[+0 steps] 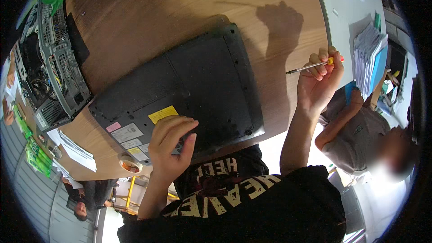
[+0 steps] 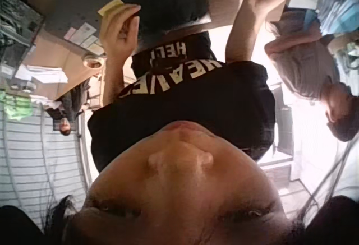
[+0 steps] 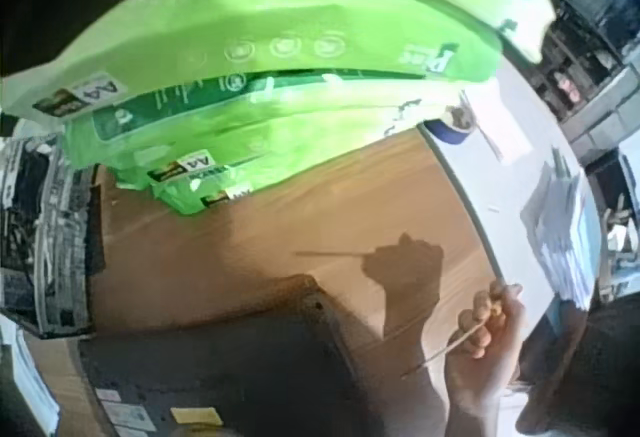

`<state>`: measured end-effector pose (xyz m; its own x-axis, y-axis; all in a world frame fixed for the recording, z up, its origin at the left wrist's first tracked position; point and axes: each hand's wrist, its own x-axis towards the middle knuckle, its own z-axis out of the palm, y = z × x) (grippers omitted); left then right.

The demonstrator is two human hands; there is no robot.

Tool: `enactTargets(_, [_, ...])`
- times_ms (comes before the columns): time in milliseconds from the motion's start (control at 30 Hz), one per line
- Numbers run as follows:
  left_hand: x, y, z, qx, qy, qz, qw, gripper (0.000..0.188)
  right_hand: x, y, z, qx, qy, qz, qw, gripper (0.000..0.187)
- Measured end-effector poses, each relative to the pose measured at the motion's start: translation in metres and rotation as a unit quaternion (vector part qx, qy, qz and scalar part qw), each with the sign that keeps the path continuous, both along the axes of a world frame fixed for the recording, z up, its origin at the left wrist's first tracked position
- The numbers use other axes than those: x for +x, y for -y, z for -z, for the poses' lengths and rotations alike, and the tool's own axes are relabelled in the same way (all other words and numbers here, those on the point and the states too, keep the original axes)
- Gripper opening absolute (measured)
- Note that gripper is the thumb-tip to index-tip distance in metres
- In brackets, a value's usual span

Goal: The person unscrews and removes several screws from the back panel of a laptop using a screwdriver, places the screws into a tape roll, and lifts the back panel off the device.

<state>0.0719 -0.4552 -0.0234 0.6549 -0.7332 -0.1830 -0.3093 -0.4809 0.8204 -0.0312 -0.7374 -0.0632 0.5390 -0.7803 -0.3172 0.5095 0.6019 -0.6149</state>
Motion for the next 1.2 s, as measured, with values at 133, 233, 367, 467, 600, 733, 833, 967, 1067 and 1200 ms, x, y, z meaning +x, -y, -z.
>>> enactTargets(133, [0.015,0.013,0.008,0.019,0.018,-0.013,1.0,0.019,0.026,0.014,0.0,-0.043,-0.048,-0.013,0.998,0.016])
enactTargets(233, [0.029,0.036,0.015,0.015,0.029,-0.006,0.999,0.019,0.036,0.022,0.004,-0.049,-0.068,-0.025,0.996,0.017])
enactTargets(367, [0.049,0.064,0.022,0.013,0.092,0.005,0.996,0.022,0.041,0.023,0.009,-0.065,-0.088,-0.03,0.994,0.012])
enactTargets(467, [0.059,0.079,0.025,0.028,0.12,-0.005,0.992,0.024,0.048,0.019,0.008,-0.092,-0.158,0.023,0.983,0.018])
enactTargets(600, [0.063,0.083,0.03,0.052,0.142,-0.016,0.988,0.025,0.049,0.014,0.0,-0.282,-0.21,0.016,0.936,0.015])
enactTargets(733, [0.067,0.083,0.033,0.059,0.159,-0.032,0.985,0.025,0.05,0.011,-0.013,-0.42,-0.139,-0.088,0.892,0.017])
enactTargets(833, [0.068,0.082,0.032,0.05,0.153,-0.045,0.986,0.025,0.055,0.002,-0.014,-0.573,-0.122,-0.117,0.802,0.019])
enactTargets(967, [0.071,0.077,0.027,0.038,0.136,-0.057,0.988,0.025,0.057,-0.012,-0.022,-0.632,-0.153,-0.12,0.75,0.025])
enactTargets(1067, [0.071,0.071,0.026,0.034,0.133,-0.058,0.989,0.024,0.056,-0.017,-0.018,-0.654,-0.159,-0.125,0.729,0.027])
enactTargets(1200, [0.071,0.066,0.024,0.025,0.119,-0.076,0.99,0.022,0.056,-0.019,-0.02,-0.665,-0.149,-0.154,0.715,0.028])
